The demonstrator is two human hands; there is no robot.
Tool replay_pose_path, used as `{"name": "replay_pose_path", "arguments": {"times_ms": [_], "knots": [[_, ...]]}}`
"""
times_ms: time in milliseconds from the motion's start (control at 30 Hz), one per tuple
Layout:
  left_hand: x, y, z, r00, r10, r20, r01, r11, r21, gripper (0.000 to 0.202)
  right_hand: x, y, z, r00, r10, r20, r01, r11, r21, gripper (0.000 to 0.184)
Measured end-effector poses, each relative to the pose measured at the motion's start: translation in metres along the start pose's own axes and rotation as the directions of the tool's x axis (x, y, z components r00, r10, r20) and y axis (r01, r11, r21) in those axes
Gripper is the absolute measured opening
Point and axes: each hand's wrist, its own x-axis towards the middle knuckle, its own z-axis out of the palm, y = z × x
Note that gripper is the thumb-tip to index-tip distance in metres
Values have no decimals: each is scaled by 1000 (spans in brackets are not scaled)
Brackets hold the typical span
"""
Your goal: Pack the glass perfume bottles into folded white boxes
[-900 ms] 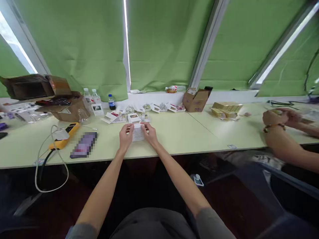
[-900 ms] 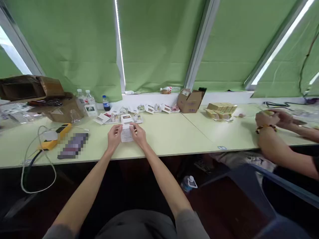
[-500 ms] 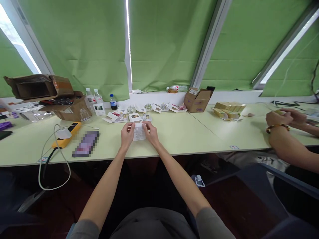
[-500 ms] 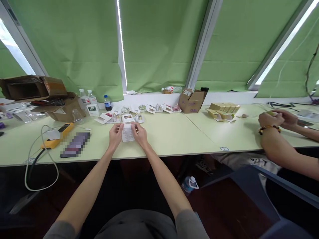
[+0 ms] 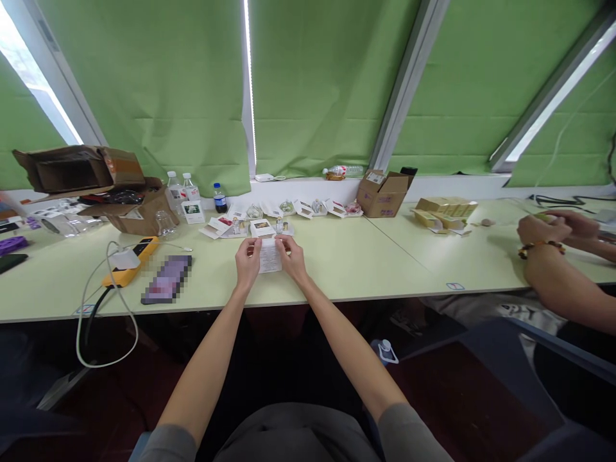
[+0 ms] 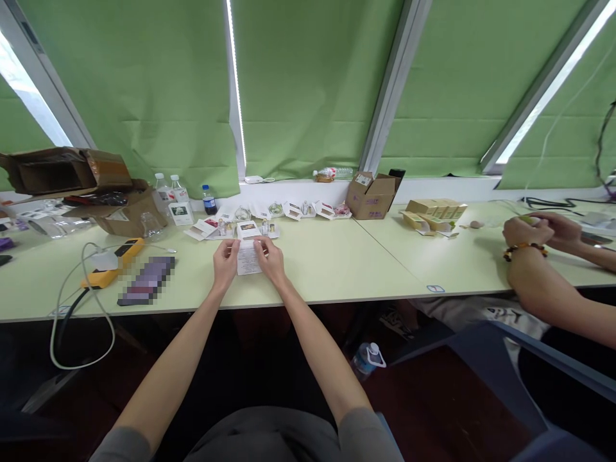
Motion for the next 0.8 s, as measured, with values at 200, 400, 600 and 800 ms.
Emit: {"name": "replay_pose_path", "arguments": {"times_ms": [200, 400, 600, 800], "knots": [[1, 1, 0, 1000, -15, 6, 15, 1000, -2, 32, 1, 2, 0, 1000, 16, -5, -16, 1000, 21, 38], [1, 2, 1, 1000, -15, -1, 15, 1000, -3, 31, 2, 1, 2, 999, 35, -17, -35, 999, 31, 38], [-1, 0, 3, 1000, -13, -16, 13, 1000, -1, 31, 1, -3, 1, 999, 47, -16, -46, 998, 46, 37], [-2, -1, 3, 1000, 2, -16, -2, 1000, 0, 31, 0, -3, 0, 998, 57, -21, -55, 997, 61, 35]]}}
